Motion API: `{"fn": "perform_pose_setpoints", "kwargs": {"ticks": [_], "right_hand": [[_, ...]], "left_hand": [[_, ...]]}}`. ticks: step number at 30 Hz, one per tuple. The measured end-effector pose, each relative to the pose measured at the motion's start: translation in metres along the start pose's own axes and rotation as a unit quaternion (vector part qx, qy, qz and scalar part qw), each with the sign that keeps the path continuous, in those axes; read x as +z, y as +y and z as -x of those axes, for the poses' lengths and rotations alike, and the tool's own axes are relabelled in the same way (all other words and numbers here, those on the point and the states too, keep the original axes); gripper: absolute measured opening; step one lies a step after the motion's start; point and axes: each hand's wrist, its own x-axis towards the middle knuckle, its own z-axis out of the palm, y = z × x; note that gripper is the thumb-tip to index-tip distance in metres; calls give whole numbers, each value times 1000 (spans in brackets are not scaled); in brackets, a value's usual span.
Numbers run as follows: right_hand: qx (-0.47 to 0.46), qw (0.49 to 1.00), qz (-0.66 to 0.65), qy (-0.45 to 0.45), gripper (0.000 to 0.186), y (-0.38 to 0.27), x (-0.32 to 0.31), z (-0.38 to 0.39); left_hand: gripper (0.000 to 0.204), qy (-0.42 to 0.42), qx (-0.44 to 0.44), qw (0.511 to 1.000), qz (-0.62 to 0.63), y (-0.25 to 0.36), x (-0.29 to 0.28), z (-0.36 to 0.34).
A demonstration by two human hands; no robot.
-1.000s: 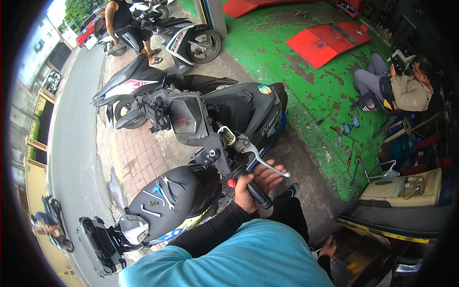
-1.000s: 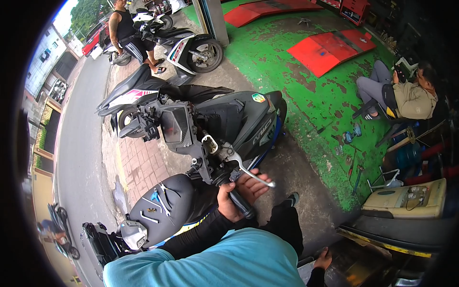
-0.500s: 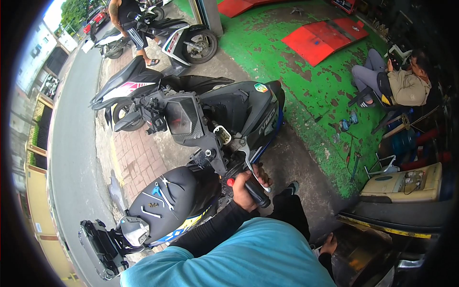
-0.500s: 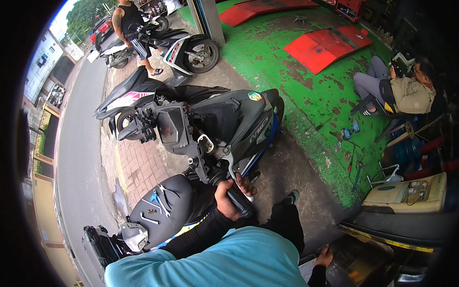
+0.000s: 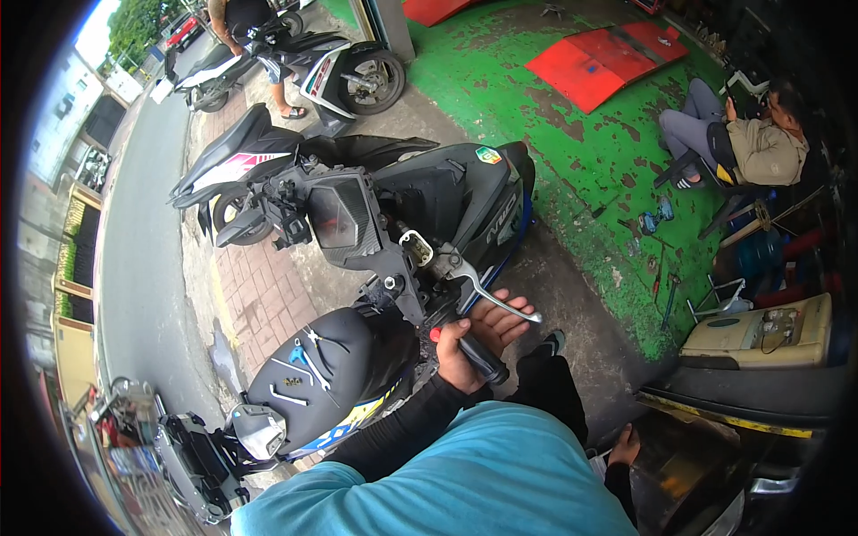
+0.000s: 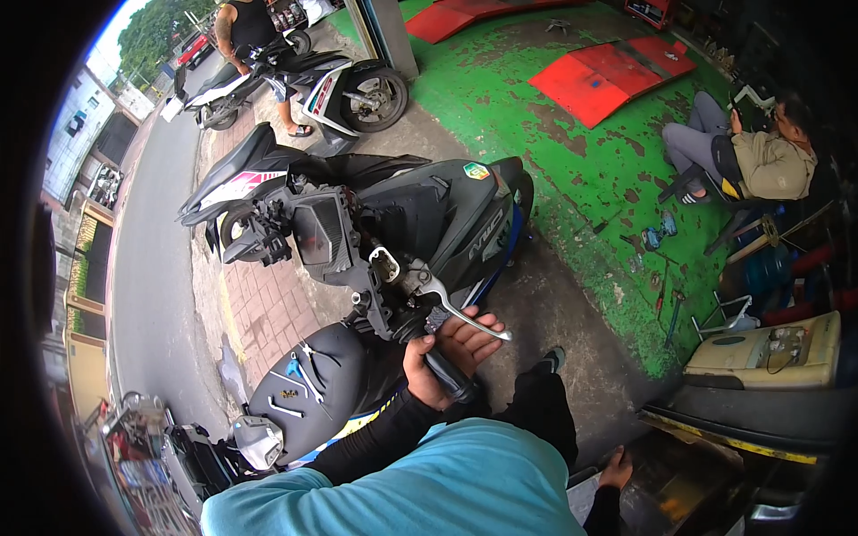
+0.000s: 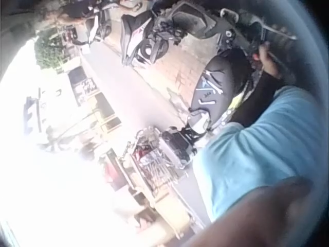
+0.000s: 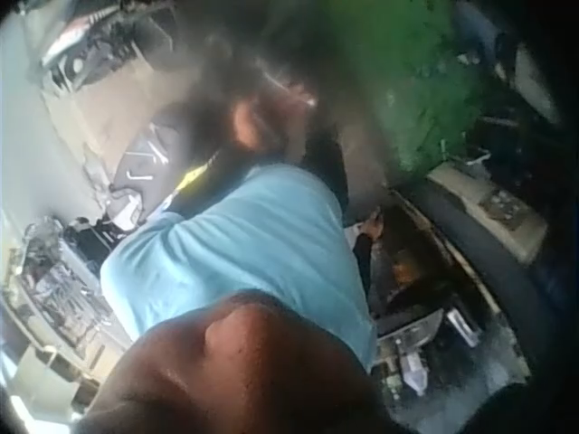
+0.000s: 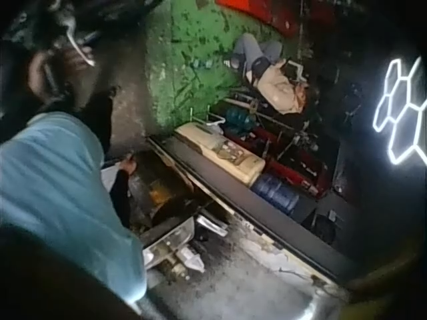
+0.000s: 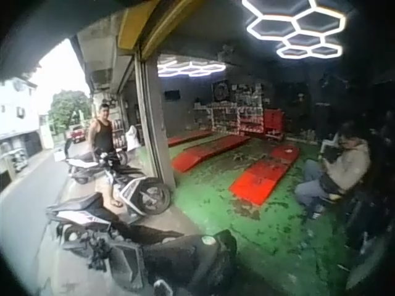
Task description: Repairing and cleaning motorcycle components, specifically focusing on the brake master cylinder area.
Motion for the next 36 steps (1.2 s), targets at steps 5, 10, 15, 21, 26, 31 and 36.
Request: {"fn": "perform_pose_setpoints", "kwargs": {"ticks": [5,10,15,21,26,31,36], "right_hand": [[-17,1000,-9,18,51,17,7,0],[-31,999,10,37,48,5,2,6],[-31,999,-15,39,45,-4,-4,8],[-14,1000,-9,17,49,-8,-9,7],[-13,1000,-3,16,51,-11,-12,7],[-30,999,15,29,50,-11,-13,7],[-30,999,16,32,50,-11,-11,4]], "left_hand": [[85,-43,-18,999,16,3,4,-1],[80,-49,-20,998,43,0,-5,1],[74,-42,-12,997,61,-4,-8,0],[59,-32,4,996,81,-5,-4,-3],[44,-11,24,996,87,-6,2,-6],[32,30,10,996,78,-5,-6,-2],[36,2,2,997,83,-8,-27,1]]}}
